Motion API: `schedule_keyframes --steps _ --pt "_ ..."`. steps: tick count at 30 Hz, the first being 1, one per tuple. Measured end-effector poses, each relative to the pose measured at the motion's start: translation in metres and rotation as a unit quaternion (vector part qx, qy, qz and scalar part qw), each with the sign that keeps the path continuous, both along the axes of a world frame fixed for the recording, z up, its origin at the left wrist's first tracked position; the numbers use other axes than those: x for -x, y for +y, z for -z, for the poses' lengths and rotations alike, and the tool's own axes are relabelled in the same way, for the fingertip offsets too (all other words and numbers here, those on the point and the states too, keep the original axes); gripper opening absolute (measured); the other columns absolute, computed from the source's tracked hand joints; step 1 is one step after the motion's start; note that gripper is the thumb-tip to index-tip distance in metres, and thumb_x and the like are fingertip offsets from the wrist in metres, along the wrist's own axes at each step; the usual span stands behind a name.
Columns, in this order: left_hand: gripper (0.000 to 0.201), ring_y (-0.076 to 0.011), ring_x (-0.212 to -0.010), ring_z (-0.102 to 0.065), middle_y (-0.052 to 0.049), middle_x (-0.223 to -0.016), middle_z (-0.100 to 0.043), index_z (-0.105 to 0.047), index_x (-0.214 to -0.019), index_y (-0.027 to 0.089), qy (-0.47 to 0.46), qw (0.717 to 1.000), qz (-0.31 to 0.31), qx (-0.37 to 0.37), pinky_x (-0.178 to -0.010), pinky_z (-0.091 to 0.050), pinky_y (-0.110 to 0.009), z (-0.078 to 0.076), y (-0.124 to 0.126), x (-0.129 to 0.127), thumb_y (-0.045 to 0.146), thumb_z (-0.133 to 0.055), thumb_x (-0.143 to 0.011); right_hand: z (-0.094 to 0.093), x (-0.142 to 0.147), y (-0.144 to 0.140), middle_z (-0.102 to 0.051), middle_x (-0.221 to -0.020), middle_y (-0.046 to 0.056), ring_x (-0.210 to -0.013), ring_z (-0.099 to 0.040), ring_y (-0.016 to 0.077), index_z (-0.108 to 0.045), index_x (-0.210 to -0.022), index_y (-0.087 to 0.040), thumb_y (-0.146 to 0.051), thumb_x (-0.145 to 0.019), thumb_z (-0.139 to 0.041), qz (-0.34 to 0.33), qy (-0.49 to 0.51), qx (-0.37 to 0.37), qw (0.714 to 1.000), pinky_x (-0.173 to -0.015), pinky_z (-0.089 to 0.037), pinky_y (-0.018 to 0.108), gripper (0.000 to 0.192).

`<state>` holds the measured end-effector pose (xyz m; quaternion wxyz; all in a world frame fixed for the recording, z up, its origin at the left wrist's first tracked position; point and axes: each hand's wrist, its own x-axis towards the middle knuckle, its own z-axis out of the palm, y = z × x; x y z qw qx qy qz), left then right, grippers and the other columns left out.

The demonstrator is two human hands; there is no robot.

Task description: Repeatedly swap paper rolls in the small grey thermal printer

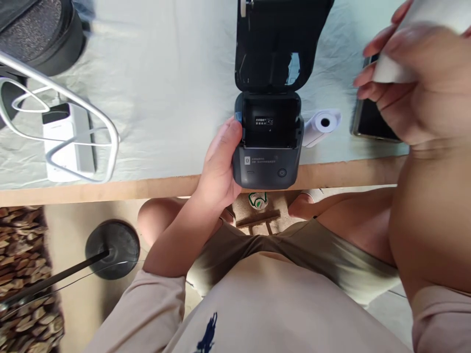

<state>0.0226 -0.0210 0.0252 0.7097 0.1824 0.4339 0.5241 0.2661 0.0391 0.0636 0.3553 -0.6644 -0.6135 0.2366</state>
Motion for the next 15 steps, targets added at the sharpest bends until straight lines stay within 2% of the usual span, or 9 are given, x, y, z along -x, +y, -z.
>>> schedule_keyframes --steps 1,2,4,6,8,11,13,15 --pt "0.038 -0.0350 -0.153 -0.073 -0.008 -0.115 -0.085 -0.081 -0.117 0.020 0.004 1.000 0.006 -0.002 -0.116 -0.069 -0.041 0.000 0.000 0.000 0.052 -0.059 -0.119 0.002 0.000 0.000 -0.079 -0.130 0.016 -0.090 -0.079 0.0155 -0.074 -0.143 -0.013 -0.036 -0.089 -0.063 0.018 0.059 0.001 0.998 -0.075 -0.062 0.034 0.059" --pt "0.039 -0.0344 -0.152 -0.074 -0.008 -0.115 -0.085 -0.081 -0.119 0.020 0.005 1.000 0.009 -0.006 -0.115 -0.069 -0.041 0.000 0.000 0.000 0.052 -0.058 -0.120 0.004 0.000 -0.002 -0.079 -0.128 0.013 -0.095 -0.080 0.0165 -0.077 -0.133 -0.016 -0.033 -0.086 -0.071 0.026 0.063 -0.004 0.998 -0.084 -0.065 0.036 0.051" --pt "0.040 -0.0338 -0.152 -0.074 -0.007 -0.117 -0.085 -0.080 -0.124 0.020 -0.002 1.000 0.007 -0.008 -0.115 -0.069 -0.042 0.000 0.001 -0.001 0.050 -0.054 -0.121 0.005 -0.001 -0.005 -0.080 -0.130 0.010 -0.115 -0.080 0.0206 -0.080 -0.128 -0.020 -0.035 -0.088 -0.079 0.009 -0.018 -0.020 1.000 -0.105 -0.065 0.041 0.043" --pt "0.039 -0.0350 -0.155 -0.072 -0.008 -0.121 -0.084 -0.080 -0.126 0.020 -0.014 1.000 -0.001 -0.004 -0.117 -0.069 -0.044 0.000 0.001 -0.001 0.048 -0.053 -0.121 0.005 0.000 -0.005 -0.079 -0.139 0.010 -0.129 -0.077 0.0230 -0.079 -0.135 -0.022 -0.038 -0.091 -0.083 -0.009 -0.101 -0.021 0.995 -0.115 -0.060 0.042 0.047" --pt "0.037 -0.0359 -0.158 -0.070 -0.009 -0.124 -0.084 -0.080 -0.126 0.019 -0.019 1.000 -0.004 -0.003 -0.119 -0.068 -0.045 0.001 0.001 -0.001 0.047 -0.055 -0.121 0.006 0.003 -0.002 -0.076 -0.146 0.010 -0.130 -0.075 0.0223 -0.075 -0.143 -0.024 -0.030 -0.091 -0.085 0.011 -0.141 0.024 0.990 -0.118 -0.058 0.042 0.054" --pt "0.036 -0.0356 -0.160 -0.069 -0.008 -0.124 -0.085 -0.080 -0.122 0.020 -0.017 1.000 -0.004 -0.008 -0.121 -0.067 -0.045 0.001 0.000 0.000 0.048 -0.057 -0.120 0.006 0.008 0.000 -0.074 -0.151 0.009 -0.134 -0.072 0.0210 -0.068 -0.155 -0.025 -0.018 -0.089 -0.086 0.056 -0.177 0.134 0.973 -0.126 -0.053 0.045 0.068" --pt "0.031 -0.0358 -0.160 -0.069 -0.009 -0.124 -0.086 -0.081 -0.117 0.021 -0.021 1.000 -0.001 -0.006 -0.122 -0.067 -0.043 0.001 0.000 0.001 0.047 -0.065 -0.117 0.002 0.007 -0.009 -0.067 -0.163 0.010 -0.145 -0.069 0.0226 -0.059 -0.165 -0.023 -0.020 -0.092 -0.080 0.048 -0.170 0.110 0.978 -0.126 -0.051 0.045 0.076" --pt "0.024 -0.0362 -0.158 -0.070 -0.010 -0.126 -0.087 -0.081 -0.114 0.021 -0.032 0.999 0.010 -0.001 -0.123 -0.067 -0.041 0.000 -0.001 0.002 0.044 -0.072 -0.114 -0.004 0.003 -0.026 -0.057 -0.174 0.012 -0.154 -0.064 0.0250 -0.050 -0.173 -0.022 -0.032 -0.101 -0.067 0.033 -0.155 0.016 0.987 -0.118 -0.054 0.044 0.074"
